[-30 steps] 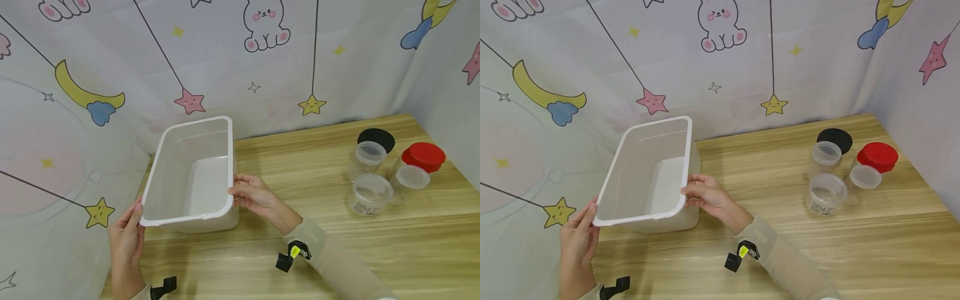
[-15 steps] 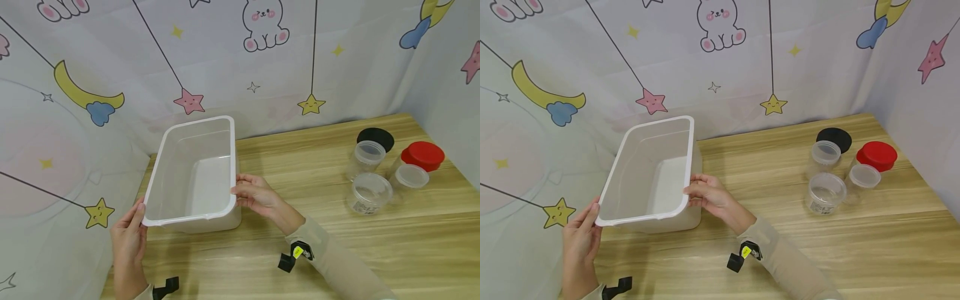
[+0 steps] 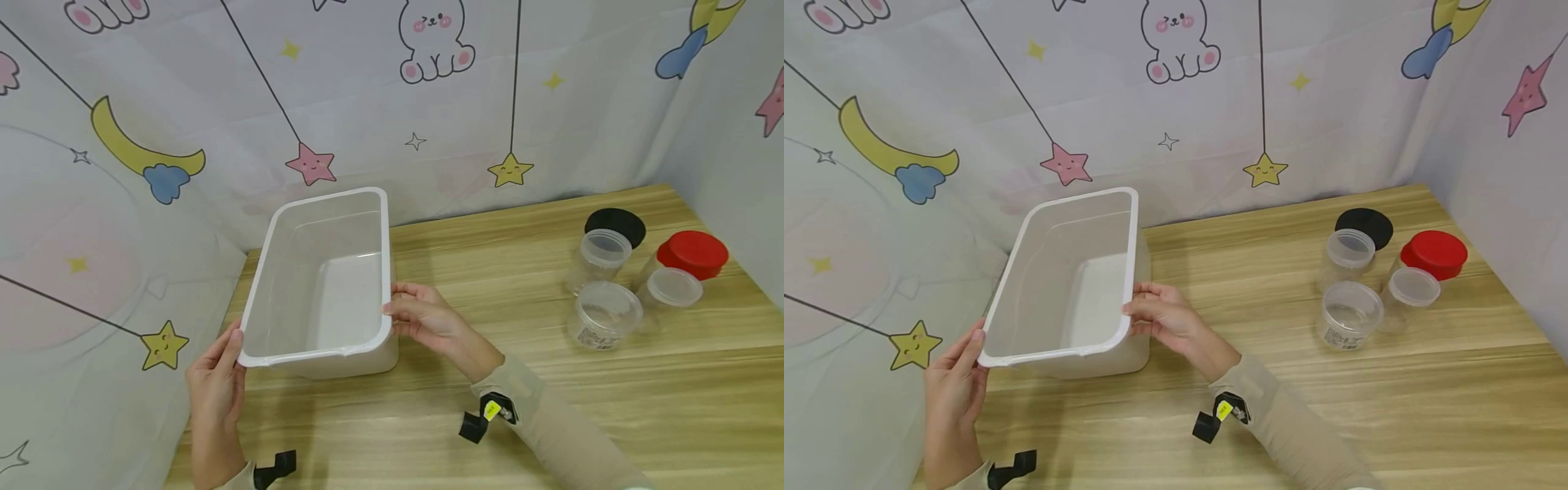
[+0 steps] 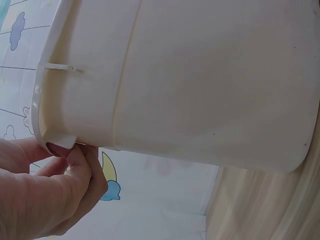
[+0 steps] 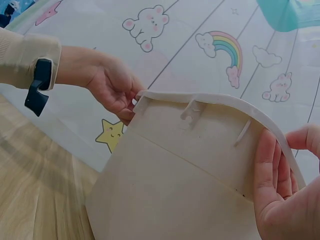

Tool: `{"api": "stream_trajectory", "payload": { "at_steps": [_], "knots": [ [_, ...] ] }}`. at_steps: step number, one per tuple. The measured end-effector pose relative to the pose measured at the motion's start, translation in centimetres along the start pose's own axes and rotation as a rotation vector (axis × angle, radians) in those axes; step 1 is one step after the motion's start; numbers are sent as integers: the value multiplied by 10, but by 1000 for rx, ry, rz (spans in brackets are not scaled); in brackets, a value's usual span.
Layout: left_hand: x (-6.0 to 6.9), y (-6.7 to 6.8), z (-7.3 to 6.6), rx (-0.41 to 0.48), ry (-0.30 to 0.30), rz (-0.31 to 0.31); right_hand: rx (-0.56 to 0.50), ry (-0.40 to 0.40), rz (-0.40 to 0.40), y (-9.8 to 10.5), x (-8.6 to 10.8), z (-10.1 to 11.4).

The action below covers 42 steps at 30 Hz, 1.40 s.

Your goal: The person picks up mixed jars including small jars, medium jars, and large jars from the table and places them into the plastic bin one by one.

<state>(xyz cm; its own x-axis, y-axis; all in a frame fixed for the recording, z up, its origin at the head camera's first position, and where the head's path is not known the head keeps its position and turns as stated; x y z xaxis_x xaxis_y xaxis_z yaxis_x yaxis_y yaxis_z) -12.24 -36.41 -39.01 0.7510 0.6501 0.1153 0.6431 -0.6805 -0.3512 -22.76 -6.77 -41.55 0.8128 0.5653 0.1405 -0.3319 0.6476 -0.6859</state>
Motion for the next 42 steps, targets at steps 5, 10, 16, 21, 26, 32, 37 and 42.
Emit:
{"api": "stream_trajectory", "payload": {
  "at_steps": [5, 10, 16, 21, 26, 32, 37, 42],
  "knots": [
    [1, -2, 1, -4, 4, 1, 4, 10, 1, 1, 1, 2],
    [2, -5, 2, 5, -5, 6, 4, 15, 5, 3, 1, 3],
    [4, -8, 3, 1, -17, 23, -5, 22, 8, 4, 4, 5],
    [6, -10, 3, 26, -32, 33, -6, 27, 4, 6, 5, 6],
    [7, -12, 3, 81, -24, 46, -1, 26, -1, 8, 6, 6],
    [9, -13, 5, 44, -30, 29, 0, 24, 0, 9, 8, 7],
    [10, -13, 6, 15, -34, 22, -8, 23, 6, 10, 9, 7],
    [11, -14, 6, 12, -34, 24, -15, 29, 13, 10, 10, 9]
  ]
}}
Point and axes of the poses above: each hand's wrist, its own x-axis away from the middle knuckle, its own y-axis out of the back of the hand, z = x × y, the point moved 10 cm from there along -x, towards the middle knuckle, and after that the axes turned 4 degrees about -z, right-handed, at the moved point
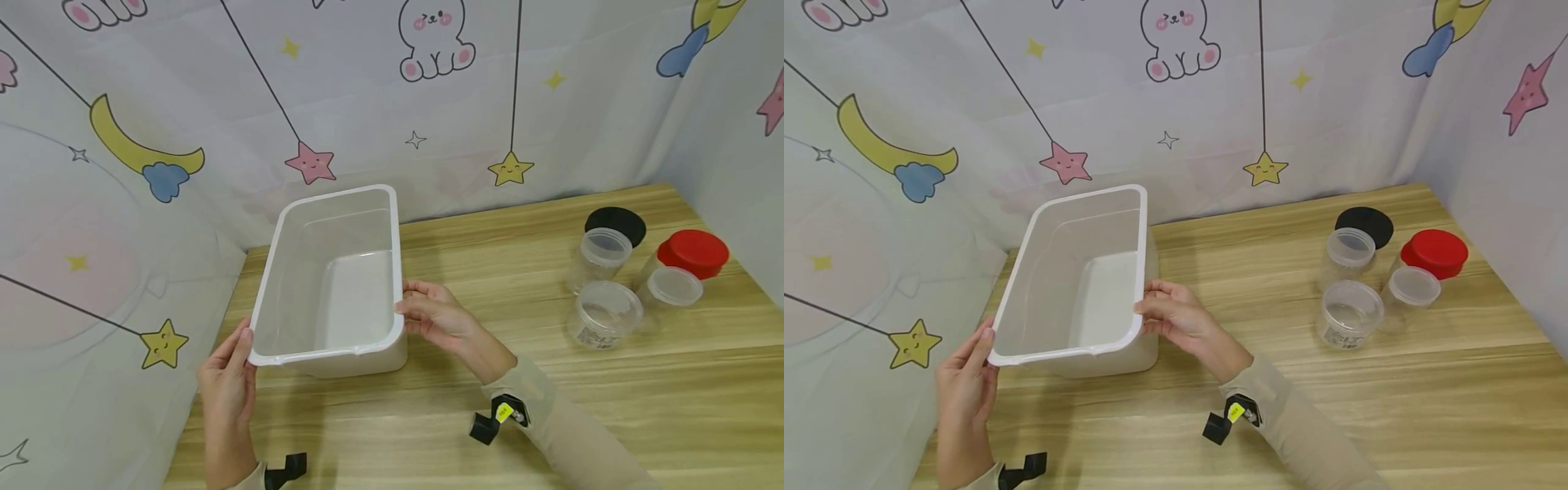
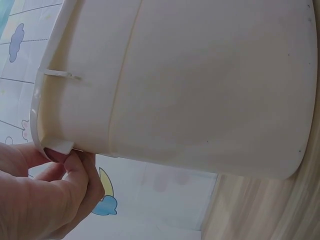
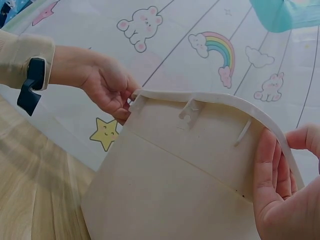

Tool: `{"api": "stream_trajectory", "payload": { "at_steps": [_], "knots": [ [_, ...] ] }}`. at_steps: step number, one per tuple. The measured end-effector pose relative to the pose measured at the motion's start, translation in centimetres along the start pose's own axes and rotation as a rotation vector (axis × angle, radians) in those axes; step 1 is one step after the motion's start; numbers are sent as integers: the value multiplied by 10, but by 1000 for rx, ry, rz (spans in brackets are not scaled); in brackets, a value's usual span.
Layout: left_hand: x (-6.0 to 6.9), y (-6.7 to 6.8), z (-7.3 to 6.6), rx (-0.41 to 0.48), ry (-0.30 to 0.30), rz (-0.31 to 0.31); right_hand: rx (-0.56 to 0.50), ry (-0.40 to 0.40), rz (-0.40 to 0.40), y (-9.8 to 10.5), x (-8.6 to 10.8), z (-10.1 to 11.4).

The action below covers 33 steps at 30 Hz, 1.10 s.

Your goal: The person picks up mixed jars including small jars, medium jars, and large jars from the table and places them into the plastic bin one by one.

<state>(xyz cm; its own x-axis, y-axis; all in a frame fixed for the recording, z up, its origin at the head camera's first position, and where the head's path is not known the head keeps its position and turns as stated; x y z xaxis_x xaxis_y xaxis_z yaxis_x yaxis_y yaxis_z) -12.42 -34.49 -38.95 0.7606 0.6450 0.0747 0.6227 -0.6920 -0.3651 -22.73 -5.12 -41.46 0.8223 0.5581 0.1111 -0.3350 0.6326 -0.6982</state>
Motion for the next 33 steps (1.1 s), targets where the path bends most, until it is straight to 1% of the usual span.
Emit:
{"api": "stream_trajectory", "payload": {
  "at_steps": [6, 12, 15, 20, 27, 33],
  "knots": [
    [1, -1, 2, -4, 2, 14, 7, -1, -11, 2, 2, 0],
    [2, -3, 3, 25, -8, 20, 6, -1, -27, 5, 4, 0],
    [2, -4, 3, 40, -11, 26, 7, 1, -23, 5, 5, 1],
    [3, -7, 4, 32, -9, 36, 17, 4, -18, 6, 7, 3],
    [3, -6, 7, 54, 1, 15, 18, 2, -4, 6, 8, 3],
    [3, -9, 6, 41, 6, 30, 22, 4, -15, 8, 8, 5]
  ]
}}
Point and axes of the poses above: each hand's wrist, its own x-axis away from the middle knuckle, its own y-axis out of the back of the hand, z = x × y, the point moved 10 cm from there along -x, towards the middle knuckle, and after that the axes turned 4 degrees about -z, right-handed, at the moved point
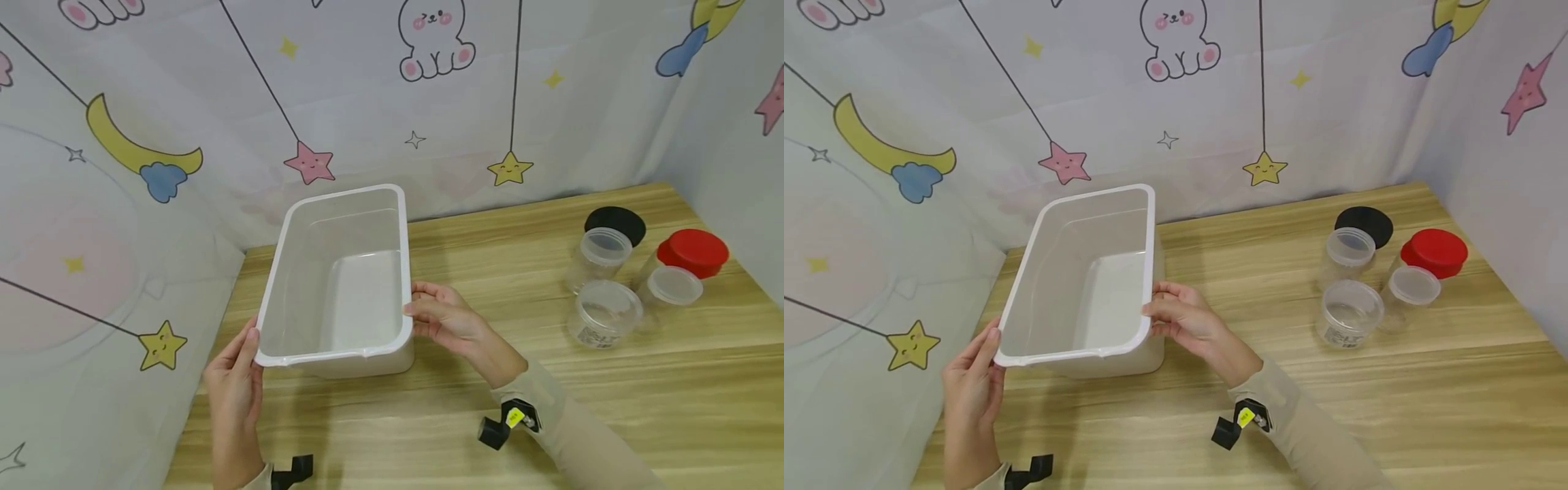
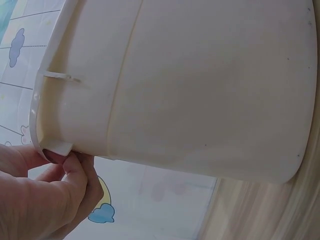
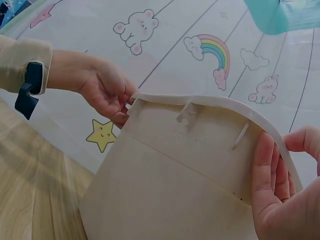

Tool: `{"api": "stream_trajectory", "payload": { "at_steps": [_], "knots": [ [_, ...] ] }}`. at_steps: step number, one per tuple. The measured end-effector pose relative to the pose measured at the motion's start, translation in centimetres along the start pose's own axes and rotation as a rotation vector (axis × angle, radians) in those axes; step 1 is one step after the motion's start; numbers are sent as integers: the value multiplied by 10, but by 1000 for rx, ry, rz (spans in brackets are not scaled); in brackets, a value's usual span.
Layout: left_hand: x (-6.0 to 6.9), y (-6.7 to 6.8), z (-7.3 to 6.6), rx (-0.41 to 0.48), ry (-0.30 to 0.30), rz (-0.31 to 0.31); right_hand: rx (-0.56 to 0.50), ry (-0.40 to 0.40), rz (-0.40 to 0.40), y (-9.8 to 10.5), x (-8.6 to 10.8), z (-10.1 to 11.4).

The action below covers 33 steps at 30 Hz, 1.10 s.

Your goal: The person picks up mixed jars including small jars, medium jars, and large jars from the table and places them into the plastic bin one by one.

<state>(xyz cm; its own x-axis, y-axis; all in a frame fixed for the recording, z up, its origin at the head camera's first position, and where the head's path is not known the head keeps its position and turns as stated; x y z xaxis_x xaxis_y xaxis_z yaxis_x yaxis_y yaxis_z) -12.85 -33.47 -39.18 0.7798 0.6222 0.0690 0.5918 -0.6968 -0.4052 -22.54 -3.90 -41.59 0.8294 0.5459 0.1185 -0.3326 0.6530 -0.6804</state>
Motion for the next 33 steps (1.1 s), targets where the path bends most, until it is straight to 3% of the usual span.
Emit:
{"api": "stream_trajectory", "payload": {
  "at_steps": [21, 33],
  "knots": [
    [4, -9, 0, 38, -24, 53, 6, 10, 16, 3, 5, 5],
    [5, -9, 3, 22, -19, 41, -6, 14, 17, 5, 7, 6]
  ]
}}
Point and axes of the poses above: each hand's wrist, its own x-axis away from the middle knuckle, its own y-axis out of the back of the hand, z = x × y, the point moved 10 cm from there along -x, towards the middle knuckle, and after that the axes turned 4 degrees about -z, right-handed, at the moved point
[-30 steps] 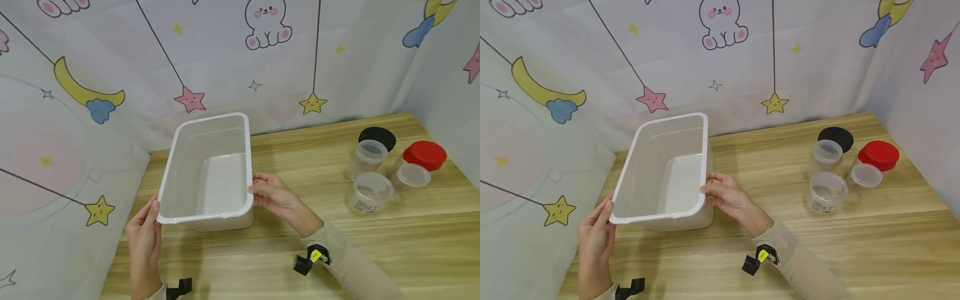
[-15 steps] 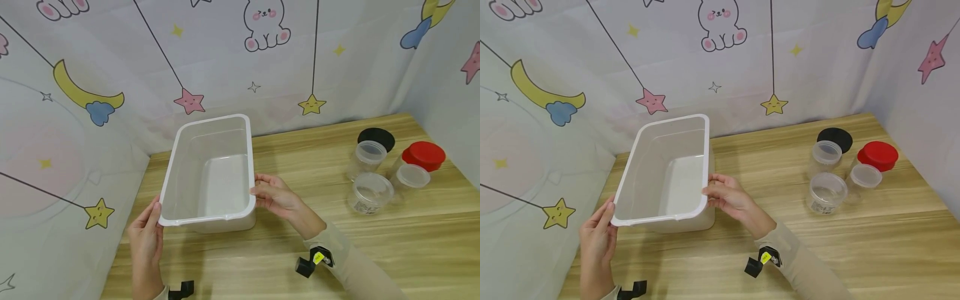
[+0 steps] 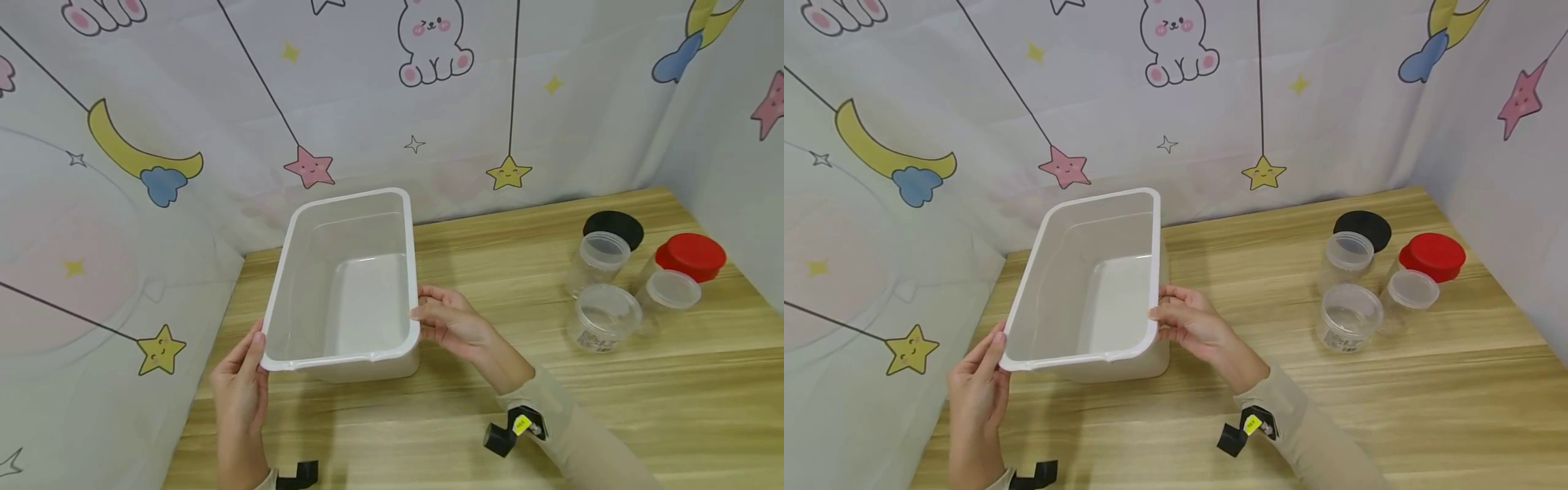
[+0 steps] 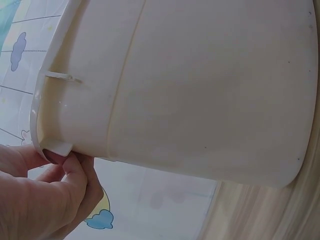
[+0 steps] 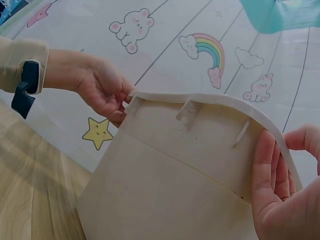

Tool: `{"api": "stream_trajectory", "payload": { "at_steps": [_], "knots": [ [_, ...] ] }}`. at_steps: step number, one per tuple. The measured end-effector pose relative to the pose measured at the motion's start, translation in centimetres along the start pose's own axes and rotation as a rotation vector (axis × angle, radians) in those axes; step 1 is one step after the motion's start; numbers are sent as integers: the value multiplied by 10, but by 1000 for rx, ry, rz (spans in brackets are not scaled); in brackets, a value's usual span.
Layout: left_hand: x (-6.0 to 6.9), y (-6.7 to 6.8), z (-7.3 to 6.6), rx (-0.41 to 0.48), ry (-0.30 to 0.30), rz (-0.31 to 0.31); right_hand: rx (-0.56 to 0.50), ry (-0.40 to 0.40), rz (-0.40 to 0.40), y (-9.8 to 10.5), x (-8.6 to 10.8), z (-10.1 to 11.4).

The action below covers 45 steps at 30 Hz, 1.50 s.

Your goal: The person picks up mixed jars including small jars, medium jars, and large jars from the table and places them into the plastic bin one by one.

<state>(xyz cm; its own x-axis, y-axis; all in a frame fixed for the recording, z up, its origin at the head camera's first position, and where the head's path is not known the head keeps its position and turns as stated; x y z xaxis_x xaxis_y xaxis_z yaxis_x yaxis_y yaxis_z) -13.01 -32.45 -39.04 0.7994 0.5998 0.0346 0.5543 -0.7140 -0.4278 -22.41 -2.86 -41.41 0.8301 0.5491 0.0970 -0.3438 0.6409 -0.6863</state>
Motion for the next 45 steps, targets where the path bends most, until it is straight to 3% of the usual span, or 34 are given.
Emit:
{"api": "stream_trajectory", "payload": {
  "at_steps": [6, 16, 23, 31, 40, 45],
  "knots": [
    [2, -2, 0, 16, -2, 20, 6, 3, -1, 1, 1, 0],
    [4, -3, 0, 52, 20, 2, 0, -2, -3, 1, 5, 1],
    [5, -2, 4, 0, 19, -13, -3, -3, -16, 4, 7, 1],
    [6, -4, 4, 3, 19, -16, 1, 2, 4, 4, 8, 3],
    [7, -8, 5, -6, -9, 26, 11, 3, -12, 8, 10, 4],
    [7, -10, 6, 5, 4, 27, 8, 3, -19, 9, 11, 6]
  ]
}}
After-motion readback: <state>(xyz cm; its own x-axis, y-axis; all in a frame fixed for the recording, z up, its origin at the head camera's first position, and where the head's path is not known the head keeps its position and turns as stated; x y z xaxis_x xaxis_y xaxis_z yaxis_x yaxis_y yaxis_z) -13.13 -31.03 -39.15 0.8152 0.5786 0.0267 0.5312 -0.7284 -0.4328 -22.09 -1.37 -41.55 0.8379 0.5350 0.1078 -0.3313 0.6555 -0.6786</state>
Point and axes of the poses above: each hand's wrist, its own x-axis away from the middle knuckle, its own y-axis out of the back of the hand, z = x × y, the point moved 10 cm from there along -x, towards the middle knuckle, and after that the axes turned 4 degrees about -z, right-handed, at the moved point
